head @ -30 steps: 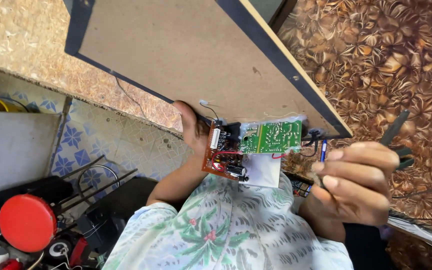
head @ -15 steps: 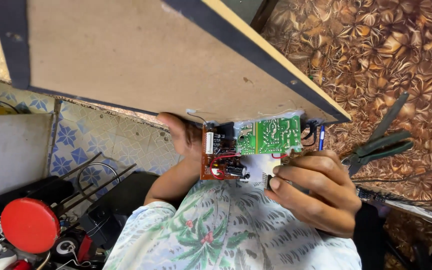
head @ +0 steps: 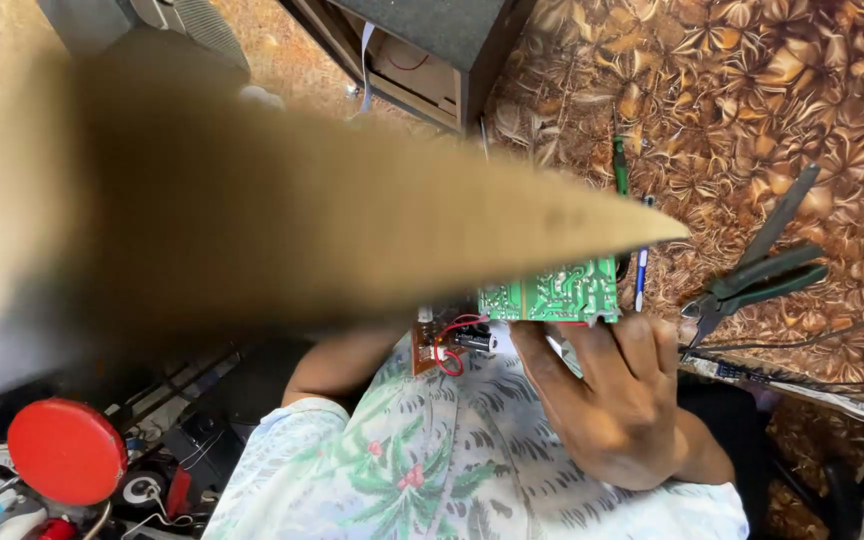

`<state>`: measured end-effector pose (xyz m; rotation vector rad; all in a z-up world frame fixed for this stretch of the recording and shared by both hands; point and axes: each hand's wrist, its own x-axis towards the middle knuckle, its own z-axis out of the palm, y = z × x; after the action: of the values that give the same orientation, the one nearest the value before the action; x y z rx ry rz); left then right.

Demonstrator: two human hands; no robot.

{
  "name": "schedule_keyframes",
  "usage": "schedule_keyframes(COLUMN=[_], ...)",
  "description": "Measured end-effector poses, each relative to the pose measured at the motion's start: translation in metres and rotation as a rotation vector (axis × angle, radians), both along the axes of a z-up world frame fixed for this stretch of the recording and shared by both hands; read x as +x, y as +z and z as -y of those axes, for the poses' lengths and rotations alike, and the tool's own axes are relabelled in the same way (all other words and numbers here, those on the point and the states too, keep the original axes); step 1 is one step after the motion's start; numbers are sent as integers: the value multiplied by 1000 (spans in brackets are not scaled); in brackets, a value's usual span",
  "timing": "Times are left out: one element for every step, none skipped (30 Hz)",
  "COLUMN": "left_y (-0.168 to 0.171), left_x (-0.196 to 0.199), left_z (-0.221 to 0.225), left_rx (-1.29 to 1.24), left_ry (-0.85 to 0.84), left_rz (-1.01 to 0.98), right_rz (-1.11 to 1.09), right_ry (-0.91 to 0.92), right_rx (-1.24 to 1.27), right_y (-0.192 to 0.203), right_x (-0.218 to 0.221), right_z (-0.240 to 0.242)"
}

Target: The person is reassembling the internal electronics of a speaker by connecting wires to the circuit board and placing it into the housing.

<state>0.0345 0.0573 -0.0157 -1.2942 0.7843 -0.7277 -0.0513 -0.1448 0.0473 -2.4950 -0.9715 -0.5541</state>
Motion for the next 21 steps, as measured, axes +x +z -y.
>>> schedule_keyframes(left_y=[-103,-188,-162,-135,-110,-98,-87,-75,-75,-76,-77,-73,-69,-65,-57,-48,-39,-50,-61,-73,-63], left_x=[-15,-83,-65,-55,-59,-46,-34,-23,-20,-18,-16,-12,-8,-5,-5,-4,-3,-2,-2,-2,1], left_z=[8,-4,19,23,10,13,15,18,17,16,15,18,20,22,21,20,18,19,20,21,20], left_rx=[348,696,1043,1390,1738,1735,1878,2021,2021,1900,1777,1779,1850,1920,1922,1996,2064,2065,2294,2526,2530], left_ry=[176,354,531,713,895,895,997,1104,1108,1039,970,973,980,985,987,864,738,745,852,957,961], left_rz=[141,284,427,567,702,704,655,592,587,663,733,726,673,618,610,567,521,512,585,651,637], right_rz=[-13,-22,-32,-41,-49,-48,-23,4,6,59,111,112,143,172,171,234,296,298,316,331,332], right_ry=[10,22,34,49,64,62,68,80,84,58,32,38,30,23,29,79,130,138,204,272,283], right_rx=[-58,-118,-177,-238,-299,-300,-339,-378,-380,-414,-447,-449,-444,-438,-440,-360,-280,-281,-174,-67,-67], right_y=[0,0,0,0,1,1,2,2,3,3,4,5,6,7,7,8,9,10,10,11,13], right_x=[-1,-1,-1,0,0,-1,-3,-4,-5,-6,-7,-6,-5,-4,-4,-3,-2,1,3,6,4], right_z=[1,2,3,4,5,3,1,-1,-4,-8,-11,-12,-13,-15,-12,-10,-8,-7,-5,-4,-3])
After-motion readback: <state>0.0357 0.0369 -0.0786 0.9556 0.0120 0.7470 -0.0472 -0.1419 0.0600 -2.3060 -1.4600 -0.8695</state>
